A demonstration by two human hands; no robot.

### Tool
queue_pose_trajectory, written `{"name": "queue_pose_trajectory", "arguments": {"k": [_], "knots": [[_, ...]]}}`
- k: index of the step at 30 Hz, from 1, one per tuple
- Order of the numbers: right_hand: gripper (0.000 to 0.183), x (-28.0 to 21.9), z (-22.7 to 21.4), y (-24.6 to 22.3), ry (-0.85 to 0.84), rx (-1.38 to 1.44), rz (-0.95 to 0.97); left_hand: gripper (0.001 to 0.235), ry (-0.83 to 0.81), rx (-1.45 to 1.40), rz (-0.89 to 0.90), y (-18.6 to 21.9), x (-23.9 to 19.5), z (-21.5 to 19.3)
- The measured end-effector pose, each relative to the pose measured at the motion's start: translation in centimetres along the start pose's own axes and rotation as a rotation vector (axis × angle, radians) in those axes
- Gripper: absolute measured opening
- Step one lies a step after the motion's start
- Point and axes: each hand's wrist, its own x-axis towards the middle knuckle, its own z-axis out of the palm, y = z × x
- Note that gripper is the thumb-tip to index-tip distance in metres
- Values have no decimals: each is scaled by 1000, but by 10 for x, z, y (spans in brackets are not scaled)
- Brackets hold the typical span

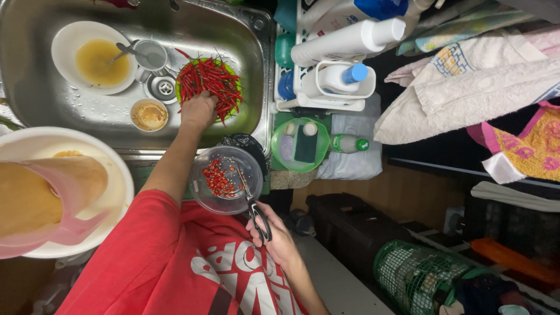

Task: Cutting red chilies into a small bowl using scissors over a kitchen sink

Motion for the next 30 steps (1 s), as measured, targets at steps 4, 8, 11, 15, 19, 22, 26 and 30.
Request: {"name": "queue_pose_trajectory", "arguments": {"k": [4,8,11,15,19,22,26,30], "knots": [[60,-2,-1,4,10,5,-2,28,-59,62,18,9,6,-4],[58,-5,1,6,-3,-26,-27,35,-115,85,-3,12,15,-1],[58,-7,3,5,1,-40,-24,40,-116,40,-34,14,13,-10],[60,-8,1,6,-2,-21,-21,43,-95,-58,-71,18,2,-32],[60,-8,3,5,0,-29,-35,31,-18,-238,-24,5,12,-27],[60,-7,3,4,-11,-31,-20,26,91,-349,45,-4,17,-26],[61,-3,-2,6,-78,-137,-122,24,300,-525,103,-7,9,-38],[59,-2,-4,5,-91,-127,-126,21,418,-678,142,-5,-3,-52]]}}
